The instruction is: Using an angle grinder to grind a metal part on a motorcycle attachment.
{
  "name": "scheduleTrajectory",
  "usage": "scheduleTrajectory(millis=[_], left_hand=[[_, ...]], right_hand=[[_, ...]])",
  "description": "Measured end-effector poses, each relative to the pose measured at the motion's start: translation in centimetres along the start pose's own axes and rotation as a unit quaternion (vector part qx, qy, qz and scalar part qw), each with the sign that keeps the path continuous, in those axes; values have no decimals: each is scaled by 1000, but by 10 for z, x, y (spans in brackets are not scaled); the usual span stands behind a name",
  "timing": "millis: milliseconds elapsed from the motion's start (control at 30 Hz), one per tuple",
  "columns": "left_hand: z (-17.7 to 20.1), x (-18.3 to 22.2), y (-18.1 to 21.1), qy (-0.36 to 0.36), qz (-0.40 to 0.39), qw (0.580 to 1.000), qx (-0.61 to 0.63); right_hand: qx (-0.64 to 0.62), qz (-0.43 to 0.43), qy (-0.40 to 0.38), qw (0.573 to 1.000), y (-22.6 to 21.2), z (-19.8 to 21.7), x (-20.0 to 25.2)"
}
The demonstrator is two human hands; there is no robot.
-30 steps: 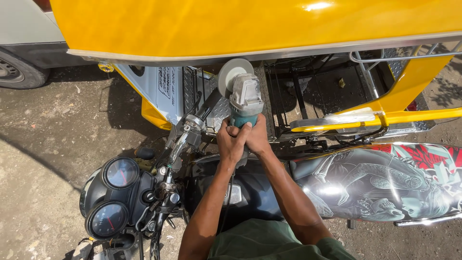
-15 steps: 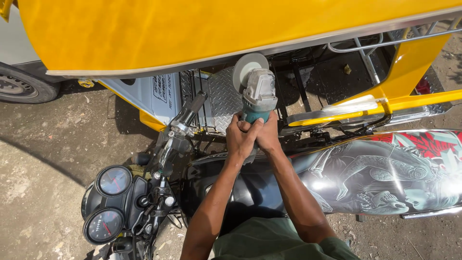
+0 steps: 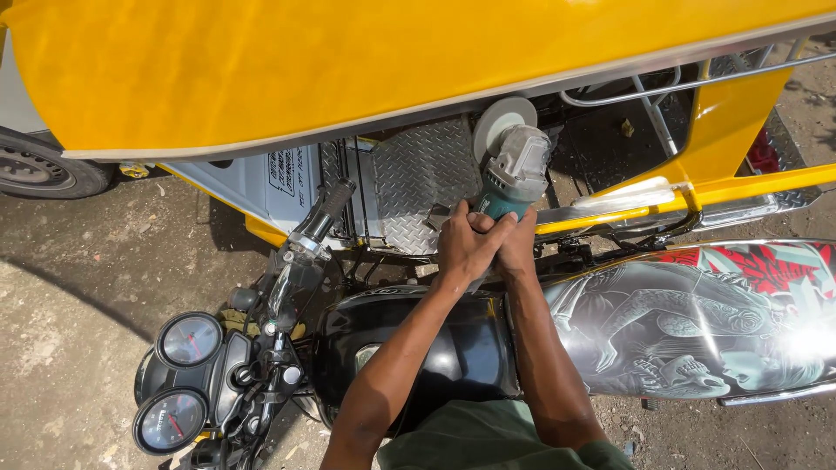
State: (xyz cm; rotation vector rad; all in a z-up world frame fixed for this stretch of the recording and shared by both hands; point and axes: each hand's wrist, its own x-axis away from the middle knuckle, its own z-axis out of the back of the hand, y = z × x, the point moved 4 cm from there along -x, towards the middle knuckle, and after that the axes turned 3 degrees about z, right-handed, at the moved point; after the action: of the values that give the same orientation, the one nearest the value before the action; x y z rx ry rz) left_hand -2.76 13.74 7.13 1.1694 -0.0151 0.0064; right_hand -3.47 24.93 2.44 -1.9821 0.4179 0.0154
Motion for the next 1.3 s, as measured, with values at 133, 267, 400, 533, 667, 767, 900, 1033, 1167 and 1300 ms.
scheduleTrajectory(millis=[133, 267, 400, 533, 667, 767, 900, 1033, 1167, 1300], left_hand=[[-14, -4, 15, -16, -23, 999, -24], [-26, -7, 19, -24, -20, 999, -43], [-28, -6, 18, -33, -21, 998, -47], [-17, -2, 20, -28, -25, 999, -33], [-4, 3, 14, -19, -26, 999, -31], [6, 6, 10, -9, -15, 1000, -24], [17, 9, 0, 8, -9, 1000, -14], [26, 11, -6, 37, -7, 999, -17], [36, 14, -12, 43, 4, 999, -22], [48, 19, -17, 61, 1, 998, 0]], right_hand=[[-12, 19, 49, 999, -20, 7, -6], [-20, 2, 52, 998, -9, 29, -14], [-18, 6, 46, 999, -14, 27, -12], [-38, 17, 24, 999, -17, 14, -8], [-44, -15, 31, 998, -13, 0, -1], [-30, -6, -4, 1000, -1, -3, 0], [-36, -22, -7, 999, 1, -18, 7], [6, 13, -75, 997, -5, -33, 14], [-17, -18, -59, 998, 6, -40, 14], [-21, -34, -57, 998, 14, -48, 16]])
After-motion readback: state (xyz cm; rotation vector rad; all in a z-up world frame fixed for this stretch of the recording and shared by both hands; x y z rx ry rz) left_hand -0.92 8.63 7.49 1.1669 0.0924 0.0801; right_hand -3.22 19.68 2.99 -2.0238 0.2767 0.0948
